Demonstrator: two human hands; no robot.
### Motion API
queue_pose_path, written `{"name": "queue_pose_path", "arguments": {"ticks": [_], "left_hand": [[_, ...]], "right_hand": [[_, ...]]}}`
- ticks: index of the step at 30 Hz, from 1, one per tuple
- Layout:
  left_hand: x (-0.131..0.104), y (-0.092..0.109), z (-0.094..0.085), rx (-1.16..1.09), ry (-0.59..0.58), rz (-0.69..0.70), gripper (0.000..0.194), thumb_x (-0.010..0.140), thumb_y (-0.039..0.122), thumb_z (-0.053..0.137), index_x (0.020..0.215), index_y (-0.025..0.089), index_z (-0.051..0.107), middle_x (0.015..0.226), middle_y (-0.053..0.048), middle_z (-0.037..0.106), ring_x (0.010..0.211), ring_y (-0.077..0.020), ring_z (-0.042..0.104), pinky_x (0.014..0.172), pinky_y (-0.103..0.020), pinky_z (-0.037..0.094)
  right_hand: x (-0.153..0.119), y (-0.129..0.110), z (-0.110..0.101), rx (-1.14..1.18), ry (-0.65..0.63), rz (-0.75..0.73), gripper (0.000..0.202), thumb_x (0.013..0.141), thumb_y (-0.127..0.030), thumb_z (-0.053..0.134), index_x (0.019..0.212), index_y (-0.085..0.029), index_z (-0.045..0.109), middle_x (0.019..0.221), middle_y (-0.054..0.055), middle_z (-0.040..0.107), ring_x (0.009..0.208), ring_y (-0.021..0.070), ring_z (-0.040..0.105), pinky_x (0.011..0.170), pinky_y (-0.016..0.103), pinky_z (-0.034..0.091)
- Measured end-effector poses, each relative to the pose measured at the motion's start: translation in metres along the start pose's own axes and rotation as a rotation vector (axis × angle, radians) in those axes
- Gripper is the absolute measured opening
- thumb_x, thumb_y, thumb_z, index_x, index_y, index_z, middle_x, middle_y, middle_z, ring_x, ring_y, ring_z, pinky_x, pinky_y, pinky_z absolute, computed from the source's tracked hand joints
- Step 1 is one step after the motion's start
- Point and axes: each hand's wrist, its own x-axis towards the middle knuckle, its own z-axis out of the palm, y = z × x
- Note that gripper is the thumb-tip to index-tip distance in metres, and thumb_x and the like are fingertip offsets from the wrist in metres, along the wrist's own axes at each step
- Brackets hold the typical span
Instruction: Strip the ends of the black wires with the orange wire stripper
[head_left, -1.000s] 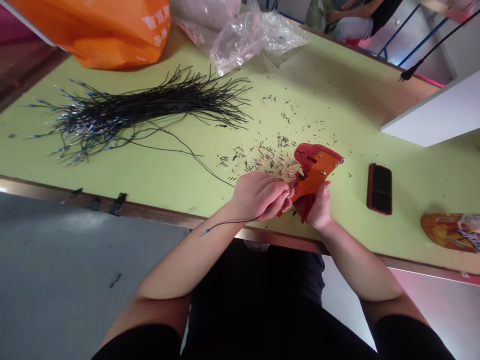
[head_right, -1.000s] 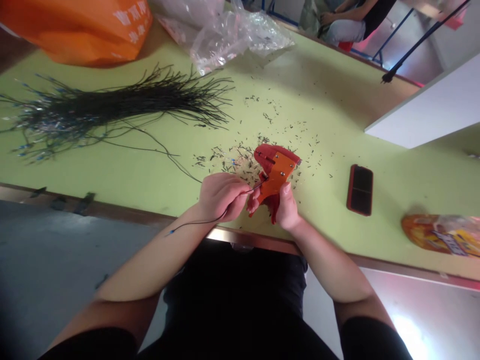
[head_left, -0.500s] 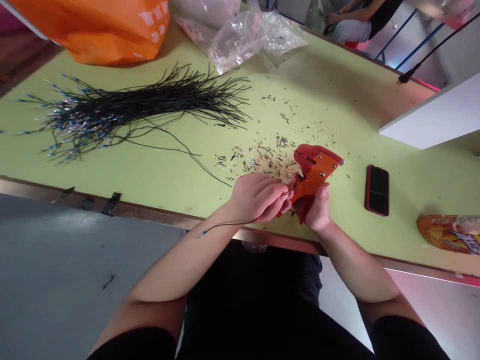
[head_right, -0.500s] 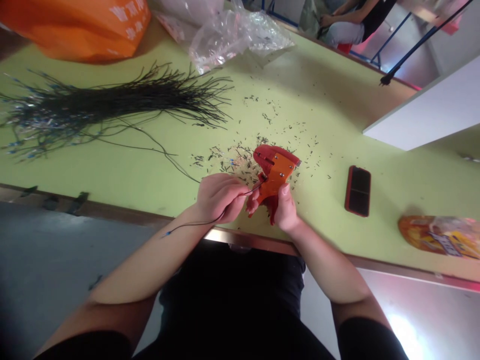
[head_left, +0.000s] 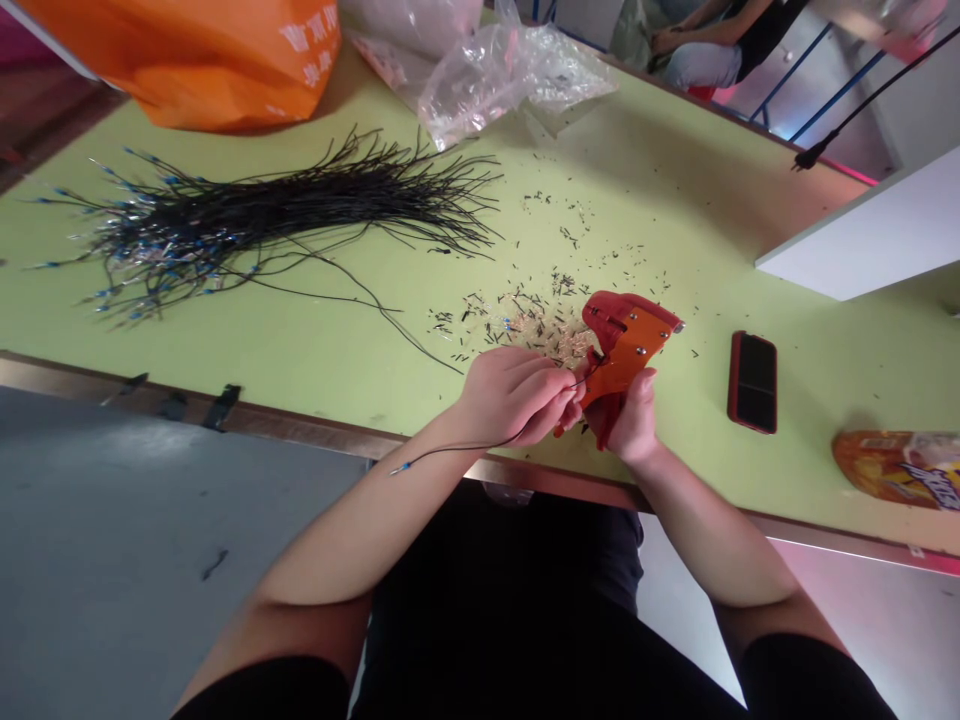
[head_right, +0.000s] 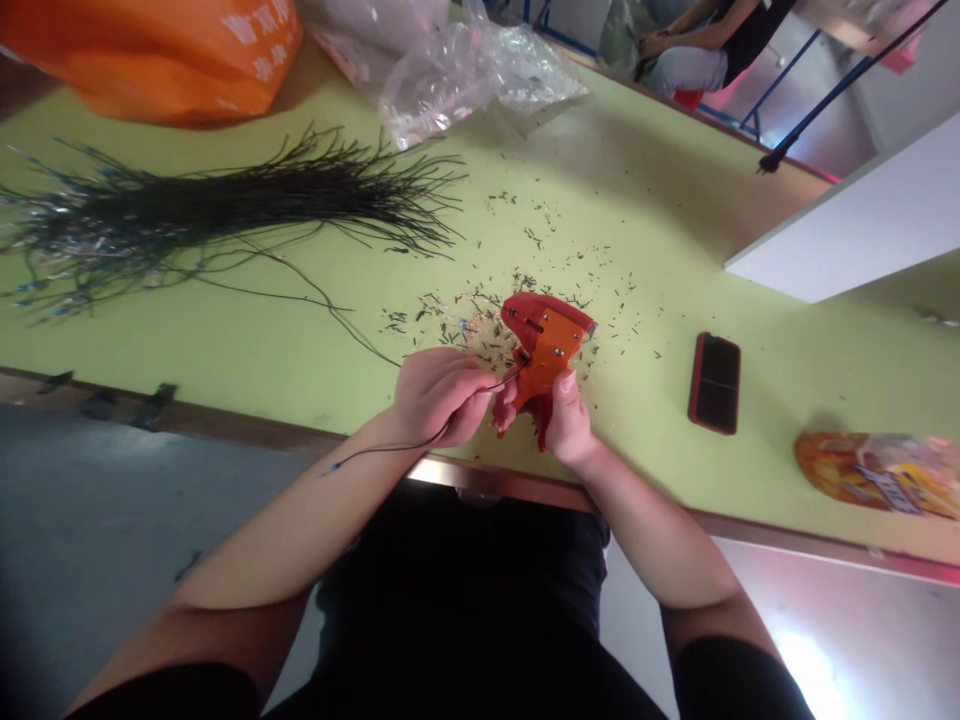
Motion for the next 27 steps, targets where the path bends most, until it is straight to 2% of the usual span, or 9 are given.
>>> {"name": "queue_pose_path", "arguments": {"ticks": [6, 12, 17, 21, 24, 27], "left_hand": [[0.008, 0.002, -0.003, 0.086, 0.034, 0.037, 0.009, 0.104, 0.019, 0.055, 0.098, 0.024, 0.057, 0.06, 0.007, 0.064, 0.048, -0.0106, 0.058, 0.054, -0.025, 0.04], [0.009, 0.002, -0.002, 0.088, 0.038, 0.045, 0.01, 0.105, 0.018, 0.052, 0.099, 0.024, 0.058, 0.062, 0.006, 0.066, 0.049, -0.0109, 0.059, 0.055, -0.025, 0.04], [0.009, 0.002, -0.002, 0.077, 0.048, 0.047, 0.011, 0.105, 0.017, 0.051, 0.099, 0.023, 0.058, 0.063, 0.005, 0.067, 0.05, -0.0106, 0.058, 0.054, -0.025, 0.04], [0.01, 0.002, -0.002, 0.068, 0.046, 0.024, 0.013, 0.106, 0.018, 0.05, 0.098, 0.023, 0.059, 0.064, 0.005, 0.067, 0.05, -0.0105, 0.058, 0.055, -0.024, 0.041], [0.008, 0.002, -0.001, 0.086, 0.04, 0.004, 0.015, 0.105, 0.017, 0.051, 0.097, 0.023, 0.062, 0.064, 0.004, 0.068, 0.051, -0.0113, 0.058, 0.055, -0.025, 0.042], [0.003, 0.002, 0.001, 0.01, 0.075, -0.098, 0.022, 0.109, 0.02, 0.05, 0.093, 0.022, 0.066, 0.064, 0.003, 0.069, 0.052, -0.0106, 0.062, 0.053, -0.023, 0.044]], "right_hand": [[0.001, -0.004, 0.004, 0.003, 0.012, -0.001, 0.085, 0.077, -0.109, 0.044, 0.073, -0.027, 0.064, 0.053, 0.004, 0.053, 0.064, 0.0317, 0.071, 0.053, 0.047, 0.065], [0.003, -0.006, 0.007, 0.018, -0.01, -0.045, 0.083, 0.08, -0.107, 0.046, 0.069, -0.027, 0.066, 0.048, 0.0, 0.048, 0.052, 0.0267, 0.066, 0.049, 0.044, 0.062], [0.004, -0.006, 0.006, 0.023, -0.043, -0.068, 0.084, 0.083, -0.106, 0.046, 0.071, -0.025, 0.067, 0.048, -0.001, 0.051, 0.044, 0.0216, 0.058, 0.045, 0.039, 0.058], [0.002, -0.007, 0.005, -0.037, -0.042, -0.059, 0.085, 0.082, -0.107, 0.043, 0.067, -0.026, 0.061, 0.046, -0.002, 0.047, 0.04, 0.019, 0.053, 0.039, 0.034, 0.05], [0.003, -0.008, 0.005, -0.066, -0.023, -0.05, 0.085, 0.077, -0.11, 0.043, 0.063, -0.027, 0.055, 0.043, -0.005, 0.04, 0.035, 0.0159, 0.044, 0.034, 0.031, 0.042], [0.007, -0.011, 0.003, -0.033, 0.007, -0.072, 0.084, 0.077, -0.109, 0.046, 0.065, -0.026, 0.056, 0.044, -0.006, 0.04, 0.033, 0.0146, 0.042, 0.033, 0.031, 0.042]]}}
